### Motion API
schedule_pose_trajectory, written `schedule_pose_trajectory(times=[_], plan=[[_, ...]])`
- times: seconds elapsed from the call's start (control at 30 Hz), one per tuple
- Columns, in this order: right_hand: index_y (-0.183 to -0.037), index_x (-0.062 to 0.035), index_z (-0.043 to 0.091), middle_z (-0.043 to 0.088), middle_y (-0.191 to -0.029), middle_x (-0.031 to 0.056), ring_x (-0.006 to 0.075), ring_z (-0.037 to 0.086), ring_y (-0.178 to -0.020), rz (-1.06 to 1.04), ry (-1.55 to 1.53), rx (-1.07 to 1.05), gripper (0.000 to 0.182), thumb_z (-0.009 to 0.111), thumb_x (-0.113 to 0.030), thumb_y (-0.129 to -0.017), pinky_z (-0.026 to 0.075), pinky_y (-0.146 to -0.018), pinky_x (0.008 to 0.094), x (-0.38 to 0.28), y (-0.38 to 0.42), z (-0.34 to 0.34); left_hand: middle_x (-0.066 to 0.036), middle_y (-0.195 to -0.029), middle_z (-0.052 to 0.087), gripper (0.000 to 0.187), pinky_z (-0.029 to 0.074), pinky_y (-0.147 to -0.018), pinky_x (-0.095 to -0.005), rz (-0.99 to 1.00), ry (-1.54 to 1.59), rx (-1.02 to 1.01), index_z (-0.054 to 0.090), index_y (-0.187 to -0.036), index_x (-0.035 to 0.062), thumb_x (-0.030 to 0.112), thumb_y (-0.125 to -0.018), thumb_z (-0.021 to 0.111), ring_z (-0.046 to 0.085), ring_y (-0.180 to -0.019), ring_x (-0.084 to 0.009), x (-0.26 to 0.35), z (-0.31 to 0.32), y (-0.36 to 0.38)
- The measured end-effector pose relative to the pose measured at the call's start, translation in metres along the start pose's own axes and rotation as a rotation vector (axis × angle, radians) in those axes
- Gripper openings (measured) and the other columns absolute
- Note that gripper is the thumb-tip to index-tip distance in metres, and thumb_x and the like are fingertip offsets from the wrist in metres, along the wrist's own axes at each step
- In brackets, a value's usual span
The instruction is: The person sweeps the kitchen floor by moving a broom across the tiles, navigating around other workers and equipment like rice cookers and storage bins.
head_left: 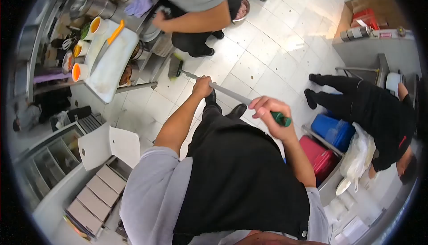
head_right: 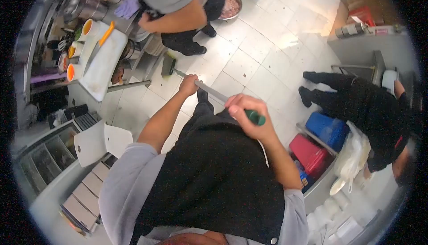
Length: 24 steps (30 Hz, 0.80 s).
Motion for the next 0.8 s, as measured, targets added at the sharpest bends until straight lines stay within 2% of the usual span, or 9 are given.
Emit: schedule_pose_trajectory(times=[0.1, 0.17, 0.27, 0.4, 0.57, 0.6, 0.7, 0.77, 0.8], plan=[[-0.073, 0.0026, 0.059, 0.063, -0.077, 0.0115, 0.0268, 0.068, -0.089, 0.042, 0.006, 0.012, 0.028, 0.064, -0.003, -0.101, 0.053, -0.081, 0.0375, -0.013, -0.012, -0.007, -0.019, -0.106, 0.069, 0.028, 0.053, -0.095, -0.0519, 0.024, 0.02, 0.052, 0.07, -0.091, 0.0064, 0.034, -0.095, 0.073, 0.064, -0.109, -0.0414, 0.012, -0.001, -0.006], [-0.072, 0.0024, 0.058, 0.063, -0.075, 0.0119, 0.0267, 0.068, -0.085, 0.029, 0.033, 0.02, 0.029, 0.064, -0.003, -0.1, 0.053, -0.079, 0.0375, -0.037, -0.011, -0.01, -0.018, -0.104, 0.07, 0.028, 0.054, -0.093, -0.0528, 0.047, 0.022, -0.007, 0.07, -0.09, 0.0072, 0.034, -0.094, 0.074, 0.065, -0.106, -0.0413, 0.025, 0.009, -0.003], [-0.071, 0.0021, 0.056, 0.062, -0.072, 0.0122, 0.0266, 0.067, -0.078, -0.008, 0.081, 0.042, 0.031, 0.065, -0.003, -0.099, 0.054, -0.074, 0.0377, -0.078, -0.011, -0.02, -0.02, -0.1, 0.07, 0.027, 0.055, -0.088, -0.0539, 0.166, 0.077, -0.139, 0.069, -0.085, 0.007, 0.032, -0.094, 0.074, 0.067, -0.097, -0.0447, 0.08, 0.008, 0.007], [-0.067, 0.0001, 0.053, 0.059, -0.065, 0.011, 0.0272, 0.065, -0.068, -0.065, 0.214, 0.092, 0.032, 0.069, -0.005, -0.094, 0.054, -0.067, 0.0386, -0.12, -0.012, -0.032, -0.022, -0.095, 0.069, 0.034, 0.053, -0.082, -0.0537, 0.379, 0.153, -0.085, 0.068, -0.082, 0.0045, 0.036, -0.096, 0.071, 0.066, -0.091, -0.0457, 0.159, 0.014, -0.021], [-0.066, -0.0006, 0.053, 0.055, -0.063, 0.0102, 0.0288, 0.062, -0.064, -0.13, 0.458, 0.098, 0.036, 0.077, -0.012, -0.09, 0.053, -0.065, 0.0417, -0.15, -0.012, -0.058, -0.021, -0.092, 0.067, 0.034, 0.051, -0.08, -0.0547, 0.488, 0.304, -0.016, 0.065, -0.081, 0.0046, 0.034, -0.096, 0.072, 0.065, -0.089, -0.0451, 0.246, 0.009, -0.059], [-0.064, -0.003, 0.054, 0.054, -0.061, 0.0085, 0.0281, 0.061, -0.061, -0.221, 0.349, 0.128, 0.041, 0.079, -0.02, -0.092, 0.054, -0.061, 0.0401, -0.16, -0.002, -0.074, -0.021, -0.092, 0.067, 0.035, 0.05, -0.079, -0.0548, 0.544, 0.332, 0.006, 0.064, -0.08, 0.0047, 0.034, -0.096, 0.073, 0.064, -0.089, -0.0448, 0.263, -0.005, -0.059], [-0.062, -0.0075, 0.053, 0.054, -0.057, 0.0033, 0.023, 0.056, -0.05, -0.448, 0.167, -0.101, 0.048, 0.076, -0.031, -0.097, 0.053, -0.05, 0.0345, -0.203, 0.03, -0.135, -0.02, -0.088, 0.067, 0.036, 0.05, -0.079, -0.0546, 0.618, 0.34, -0.115, 0.064, -0.08, 0.0046, 0.036, -0.095, 0.073, 0.065, -0.089, -0.0436, 0.303, -0.038, -0.027], [-0.059, -0.0078, 0.05, 0.054, -0.056, 0.0034, 0.0219, 0.054, -0.047, -0.465, 0.052, -0.275, 0.051, 0.076, -0.032, -0.096, 0.052, -0.05, 0.0339, -0.206, 0.022, -0.162, -0.019, -0.086, 0.067, 0.037, 0.05, -0.077, -0.0551, 0.642, 0.358, -0.145, 0.063, -0.078, 0.0047, 0.036, -0.096, 0.073, 0.066, -0.089, -0.0428, 0.305, -0.032, -0.026], [-0.059, -0.0078, 0.05, 0.054, -0.056, 0.0037, 0.0221, 0.054, -0.047, -0.402, 0.041, -0.202, 0.05, 0.077, -0.03, -0.095, 0.05, -0.048, 0.0345, -0.193, 0.015, -0.181, -0.019, -0.086, 0.067, 0.037, 0.05, -0.076, -0.0555, 0.576, 0.316, -0.175, 0.063, -0.077, 0.0049, 0.036, -0.096, 0.072, 0.066, -0.088, -0.043, 0.297, -0.012, -0.035]])
Point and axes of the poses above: each hand's wrist, its own y-axis away from the middle knuckle, its own z-axis out of the palm, x = y × z, the point moved 7 cm from there along -y, towards the middle knuckle
